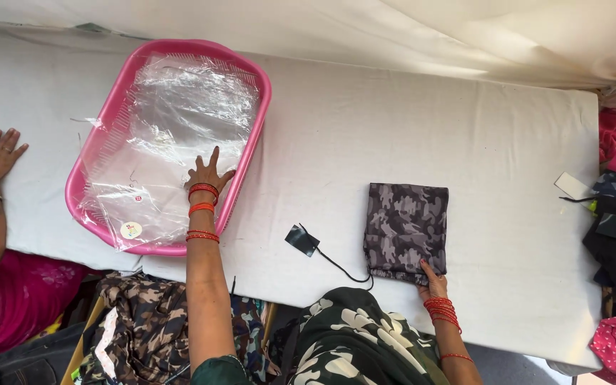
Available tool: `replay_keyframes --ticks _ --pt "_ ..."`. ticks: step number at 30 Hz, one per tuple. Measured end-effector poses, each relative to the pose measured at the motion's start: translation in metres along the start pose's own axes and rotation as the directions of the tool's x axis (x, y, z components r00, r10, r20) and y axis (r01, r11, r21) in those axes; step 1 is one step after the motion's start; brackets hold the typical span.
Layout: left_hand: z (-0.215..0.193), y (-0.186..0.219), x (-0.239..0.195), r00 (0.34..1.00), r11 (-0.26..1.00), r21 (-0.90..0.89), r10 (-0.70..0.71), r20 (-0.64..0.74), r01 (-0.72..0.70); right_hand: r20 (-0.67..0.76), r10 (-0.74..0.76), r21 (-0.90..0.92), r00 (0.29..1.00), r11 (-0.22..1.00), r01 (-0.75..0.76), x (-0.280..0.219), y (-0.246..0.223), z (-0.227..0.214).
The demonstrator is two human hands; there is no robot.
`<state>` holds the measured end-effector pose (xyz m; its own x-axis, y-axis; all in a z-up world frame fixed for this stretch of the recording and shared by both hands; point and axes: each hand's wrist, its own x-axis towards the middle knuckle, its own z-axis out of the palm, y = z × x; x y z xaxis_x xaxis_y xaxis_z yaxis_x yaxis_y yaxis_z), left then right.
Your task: The person folds a pair of camouflage-patterned pants on a white table, smoothing and aligning the fabric. They then place the folded pants into a clear plastic bag, seal it, and set the packaged item aside on the table.
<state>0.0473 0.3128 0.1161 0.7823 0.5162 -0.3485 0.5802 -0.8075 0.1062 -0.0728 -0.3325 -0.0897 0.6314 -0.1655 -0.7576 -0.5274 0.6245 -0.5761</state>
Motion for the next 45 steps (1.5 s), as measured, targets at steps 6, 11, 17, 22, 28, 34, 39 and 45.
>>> replay_keyframes --ticks 6,11,17,22,28,34,39,45 --pt "0.030 -0.002 0.037 0.999 0.974 0.227 -0.010 0.050 -0.002 -0.054 -0.011 -0.027 0.998 1.000 0.010 0.000 0.002 0.000" --pt "0.073 -0.037 0.078 0.944 0.986 -0.118 0.072 -0.322 -0.116 -0.052 -0.024 -0.058 0.998 0.998 0.021 -0.003 0.000 -0.002" --pt "0.047 -0.034 0.043 0.984 -0.297 -0.939 -0.036 -0.172 -0.175 -0.042 0.005 -0.047 0.999 0.999 -0.007 0.003 0.001 -0.002" --pt "0.047 -0.034 0.027 0.986 -0.650 -0.760 0.111 -0.126 -0.024 -0.024 -0.002 -0.039 1.000 0.999 0.001 -0.004 -0.002 0.002" --pt "0.017 -0.013 0.042 0.896 0.022 -0.915 0.216 -0.389 -0.402 -0.034 0.015 -0.040 0.999 0.999 -0.017 -0.003 -0.003 0.004" --pt "0.003 0.038 0.026 0.778 -0.461 -0.826 0.368 -0.509 -0.323 -0.017 0.011 -0.036 1.000 0.999 -0.011 0.000 -0.002 0.001" --pt "0.018 0.103 -0.029 0.908 -0.105 -0.958 0.306 -0.286 -0.266 -0.006 0.009 -0.040 1.000 0.999 -0.009 0.001 0.001 0.000" --pt "0.061 0.185 -0.133 0.347 0.360 0.145 0.932 -0.110 -0.922 0.009 0.020 -0.046 1.000 0.999 -0.019 0.010 -0.013 -0.015"
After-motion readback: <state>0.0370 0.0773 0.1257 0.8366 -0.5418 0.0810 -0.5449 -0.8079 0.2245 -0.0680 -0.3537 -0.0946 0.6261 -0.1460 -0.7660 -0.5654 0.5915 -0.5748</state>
